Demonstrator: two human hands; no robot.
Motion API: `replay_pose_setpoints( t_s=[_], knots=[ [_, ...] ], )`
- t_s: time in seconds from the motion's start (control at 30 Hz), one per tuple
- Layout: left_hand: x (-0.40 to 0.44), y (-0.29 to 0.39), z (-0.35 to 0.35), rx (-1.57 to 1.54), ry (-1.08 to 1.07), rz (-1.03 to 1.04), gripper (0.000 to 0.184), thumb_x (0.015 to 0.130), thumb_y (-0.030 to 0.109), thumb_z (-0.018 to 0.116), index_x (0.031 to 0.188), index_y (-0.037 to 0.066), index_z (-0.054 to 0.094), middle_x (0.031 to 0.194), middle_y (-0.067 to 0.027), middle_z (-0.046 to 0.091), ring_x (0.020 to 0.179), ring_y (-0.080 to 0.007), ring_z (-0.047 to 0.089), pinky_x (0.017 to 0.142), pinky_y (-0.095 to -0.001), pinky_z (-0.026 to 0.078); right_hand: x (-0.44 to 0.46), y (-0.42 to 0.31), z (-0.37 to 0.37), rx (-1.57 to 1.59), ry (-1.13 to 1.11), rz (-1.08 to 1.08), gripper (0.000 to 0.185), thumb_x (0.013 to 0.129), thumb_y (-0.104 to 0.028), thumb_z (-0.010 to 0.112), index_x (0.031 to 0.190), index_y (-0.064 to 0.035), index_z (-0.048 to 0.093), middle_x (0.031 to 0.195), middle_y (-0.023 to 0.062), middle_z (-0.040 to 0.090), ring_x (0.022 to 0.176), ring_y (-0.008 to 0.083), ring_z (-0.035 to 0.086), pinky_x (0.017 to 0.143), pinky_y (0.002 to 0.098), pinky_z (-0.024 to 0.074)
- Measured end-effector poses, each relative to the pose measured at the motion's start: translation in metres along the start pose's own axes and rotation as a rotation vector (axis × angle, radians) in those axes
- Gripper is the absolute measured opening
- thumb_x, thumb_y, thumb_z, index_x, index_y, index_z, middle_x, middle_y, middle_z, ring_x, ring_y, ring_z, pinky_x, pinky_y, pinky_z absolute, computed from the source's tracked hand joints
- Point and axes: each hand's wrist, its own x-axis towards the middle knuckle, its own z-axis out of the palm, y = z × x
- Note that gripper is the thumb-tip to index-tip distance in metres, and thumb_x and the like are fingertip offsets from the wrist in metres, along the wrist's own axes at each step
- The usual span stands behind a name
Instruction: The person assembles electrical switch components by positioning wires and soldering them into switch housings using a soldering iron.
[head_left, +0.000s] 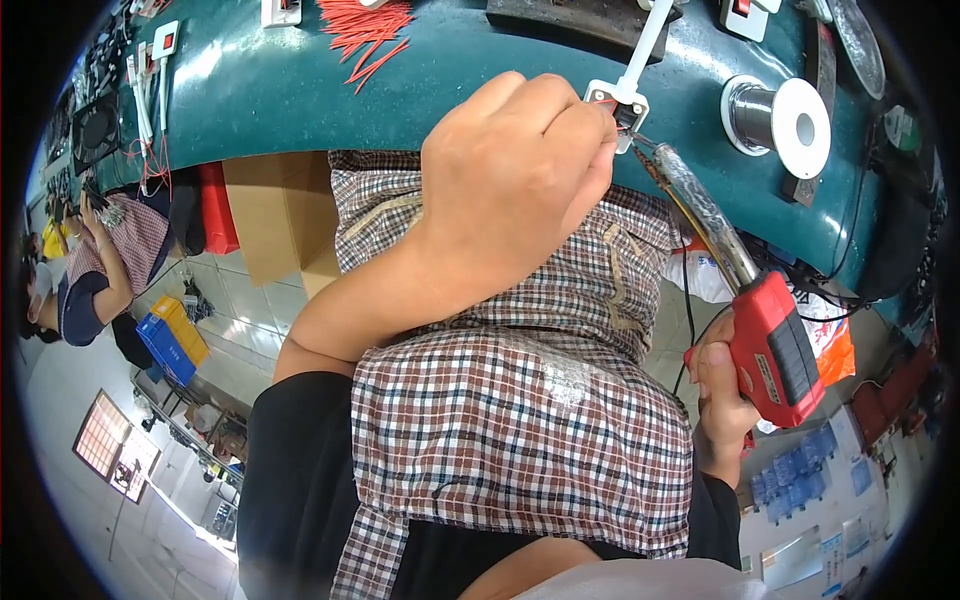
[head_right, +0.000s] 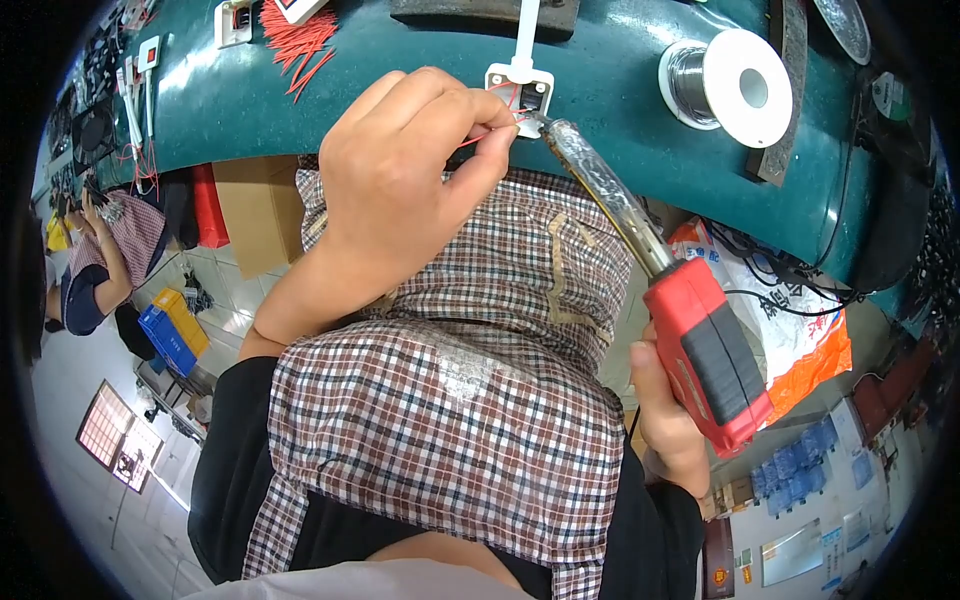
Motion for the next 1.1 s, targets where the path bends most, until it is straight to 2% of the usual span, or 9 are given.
replay_pose_setpoints(
  t_s=[0.37, 0.6, 0.67, 0.73, 0.8, 0.87, 0.93, 1.07, 1.1],
  knots=[
    [0.002, 0.003, -0.003, -0.001, -0.01, -0.002, 0.012, 0.07, 0.01, 0.074, 0.074, 0.009, 0.062, 0.071, -0.0024, 0.055, 0.064, -0.0194, 0.054, 0.053, -0.0302, 0.045, 0.005, -0.007, 0.001, 0.169, 0.072, -0.196, 0.008, 0.087, -0.002, 0.054, 0.09, 0.0032, 0.049, 0.072, 0.008, 0.048, 0.04, 0.0055, 0.034, 0.04, 0.0222, 0.0342],
    [0.004, 0.001, -0.006, -0.014, -0.021, -0.028, 0.013, 0.069, 0.007, 0.076, 0.076, 0.01, 0.066, 0.07, 0.0005, 0.059, 0.062, -0.0161, 0.055, 0.052, -0.0284, 0.042, 0.009, -0.011, 0.002, 0.25, 0.12, -0.227, 0.01, 0.088, -0.006, 0.054, 0.089, 0.0023, 0.049, 0.07, 0.0069, 0.046, 0.039, 0.0053, 0.032, 0.04, 0.0212, 0.0333],
    [0.012, 0.0, -0.011, -0.028, -0.016, -0.02, 0.013, 0.07, 0.008, 0.077, 0.077, 0.01, 0.067, 0.069, 0.0, 0.059, 0.06, -0.0157, 0.054, 0.051, -0.028, 0.041, 0.008, -0.018, 0.001, 0.254, 0.181, -0.16, 0.012, 0.085, -0.009, 0.056, 0.087, -0.0001, 0.048, 0.072, 0.0073, 0.047, 0.045, 0.0098, 0.038, 0.044, 0.024, 0.0349],
    [0.021, 0.0, -0.015, -0.068, 0.01, -0.135, 0.014, 0.072, 0.011, 0.079, 0.081, 0.009, 0.069, 0.065, -0.0011, 0.056, 0.055, -0.0144, 0.052, 0.049, -0.0273, 0.039, 0.008, -0.019, 0.001, 0.299, 0.197, -0.149, 0.014, 0.086, -0.01, 0.056, 0.09, -0.0004, 0.046, 0.072, 0.007, 0.045, 0.042, 0.0086, 0.036, 0.043, 0.0239, 0.035],
    [0.029, -0.004, -0.009, -0.143, 0.03, -0.145, 0.016, 0.075, 0.015, 0.078, 0.086, 0.007, 0.069, 0.061, -0.0013, 0.052, 0.05, -0.012, 0.047, 0.046, -0.0272, 0.038, 0.01, -0.018, 0.0, 0.357, 0.226, -0.184, 0.016, 0.087, -0.011, 0.055, 0.093, -0.0005, 0.045, 0.072, 0.0062, 0.043, 0.042, 0.0074, 0.034, 0.043, 0.0236, 0.0345],
    [0.034, -0.009, 0.003, -0.428, -0.161, -0.336, 0.017, 0.079, 0.018, 0.076, 0.087, 0.005, 0.067, 0.058, 0.0002, 0.05, 0.048, -0.0096, 0.044, 0.046, -0.027, 0.037, 0.01, -0.018, -0.001, 0.378, 0.206, -0.227, 0.016, 0.088, -0.012, 0.054, 0.094, -0.001, 0.045, 0.072, 0.0054, 0.042, 0.042, 0.0066, 0.033, 0.042, 0.0239, 0.034],
    [0.037, -0.005, -0.005, -0.493, -0.199, -0.313, 0.014, 0.083, 0.016, 0.072, 0.086, 0.004, 0.065, 0.063, 0.0012, 0.055, 0.05, -0.0058, 0.046, 0.046, -0.0244, 0.036, 0.008, -0.017, -0.003, 0.39, 0.274, -0.208, 0.016, 0.088, -0.013, 0.054, 0.094, -0.0018, 0.044, 0.074, 0.0051, 0.042, 0.041, 0.0066, 0.032, 0.041, 0.0235, 0.0334],
    [0.031, -0.007, -0.014, -0.652, -0.077, -0.221, 0.011, 0.088, 0.01, 0.066, 0.096, 0.003, 0.064, 0.078, -0.0009, 0.062, 0.057, -0.0038, 0.053, 0.048, -0.0192, 0.039, 0.011, -0.012, -0.007, 0.415, 0.318, -0.253, 0.015, 0.09, -0.014, 0.053, 0.094, -0.002, 0.045, 0.074, 0.0046, 0.041, 0.041, 0.006, 0.032, 0.041, 0.0217, 0.0325],
    [0.029, -0.012, -0.019, -0.839, 0.038, -0.361, 0.01, 0.089, 0.01, 0.064, 0.096, 0.003, 0.064, 0.077, -0.0026, 0.063, 0.062, -0.0077, 0.058, 0.053, -0.0217, 0.044, 0.011, -0.01, -0.008, 0.442, 0.32, -0.248, 0.015, 0.091, -0.014, 0.053, 0.094, -0.0016, 0.045, 0.074, 0.0048, 0.042, 0.042, 0.0056, 0.033, 0.04, 0.0218, 0.033]
  ],
)
